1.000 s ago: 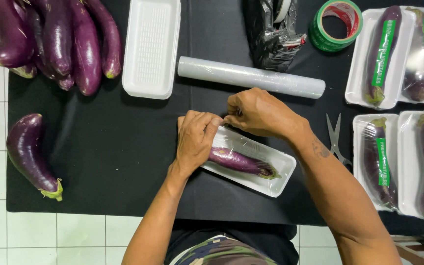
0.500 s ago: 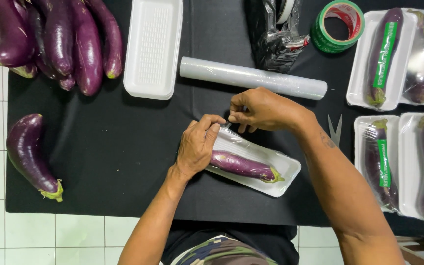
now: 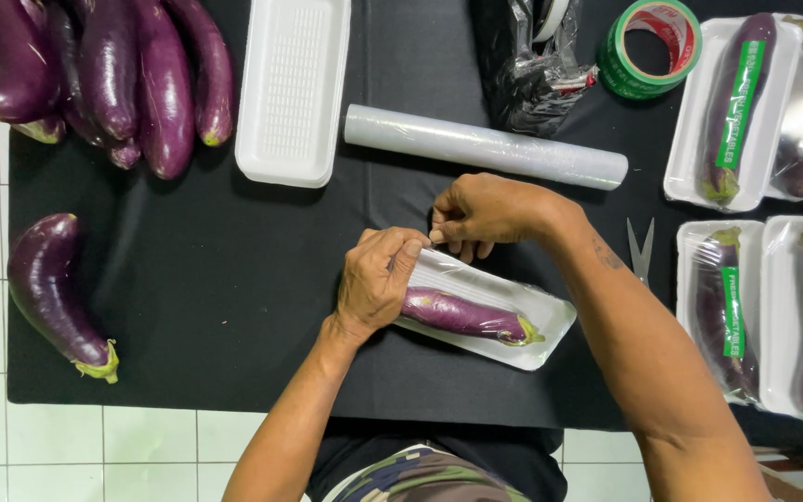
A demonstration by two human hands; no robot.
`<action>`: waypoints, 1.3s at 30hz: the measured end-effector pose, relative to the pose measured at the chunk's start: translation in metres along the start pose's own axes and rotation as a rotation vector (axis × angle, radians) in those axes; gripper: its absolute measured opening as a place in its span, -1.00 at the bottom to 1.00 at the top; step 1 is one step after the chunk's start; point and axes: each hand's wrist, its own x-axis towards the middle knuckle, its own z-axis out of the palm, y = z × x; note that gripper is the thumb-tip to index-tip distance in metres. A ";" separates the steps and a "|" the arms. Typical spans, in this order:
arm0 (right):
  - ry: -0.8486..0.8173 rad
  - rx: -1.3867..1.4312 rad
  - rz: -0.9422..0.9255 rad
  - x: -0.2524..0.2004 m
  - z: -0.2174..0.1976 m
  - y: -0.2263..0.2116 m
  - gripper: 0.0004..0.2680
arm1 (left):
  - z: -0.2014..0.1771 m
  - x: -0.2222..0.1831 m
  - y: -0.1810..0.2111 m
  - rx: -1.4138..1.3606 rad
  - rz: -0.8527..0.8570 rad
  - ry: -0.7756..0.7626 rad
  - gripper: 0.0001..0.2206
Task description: The person places eggplants onto foam trays, wraps them with plastic film, and secures the film with adhesive tape and labels.
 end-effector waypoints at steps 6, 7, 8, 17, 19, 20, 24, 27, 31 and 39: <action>-0.082 -0.017 0.012 0.016 0.008 0.005 -0.82 | 0.000 -0.001 0.002 0.013 0.011 0.047 -0.75; -0.084 -0.018 0.012 0.016 0.008 0.002 -0.82 | 0.000 -0.001 0.003 0.013 0.009 0.048 -0.75; -0.092 -0.003 0.027 0.015 0.008 -0.001 -0.82 | -0.001 -0.001 0.004 0.015 0.012 0.053 -0.75; -0.029 -0.089 0.111 0.013 0.007 -0.013 -0.81 | 0.000 -0.006 -0.004 0.116 0.041 0.062 -0.92; -0.007 -0.131 0.137 0.011 0.007 -0.014 -0.84 | -0.001 -0.005 -0.003 0.102 0.027 0.086 -0.91; -0.019 -0.162 0.128 0.014 0.008 -0.009 -0.84 | -0.001 -0.005 -0.003 0.097 0.022 0.076 -0.91; 0.075 -0.127 0.035 -0.021 0.002 -0.016 -0.71 | -0.001 -0.003 -0.005 0.074 0.006 0.035 -0.91; 0.233 0.021 -0.059 -0.067 0.011 -0.002 -0.59 | 0.002 -0.004 -0.007 0.072 -0.009 0.036 -0.93; 0.441 0.123 -0.108 -0.078 0.040 0.063 -0.63 | 0.004 -0.002 -0.004 0.064 -0.014 0.027 -0.92; 0.920 0.478 -0.205 -0.045 0.079 0.117 -0.58 | 0.011 -0.002 -0.010 0.236 -0.054 0.026 -0.84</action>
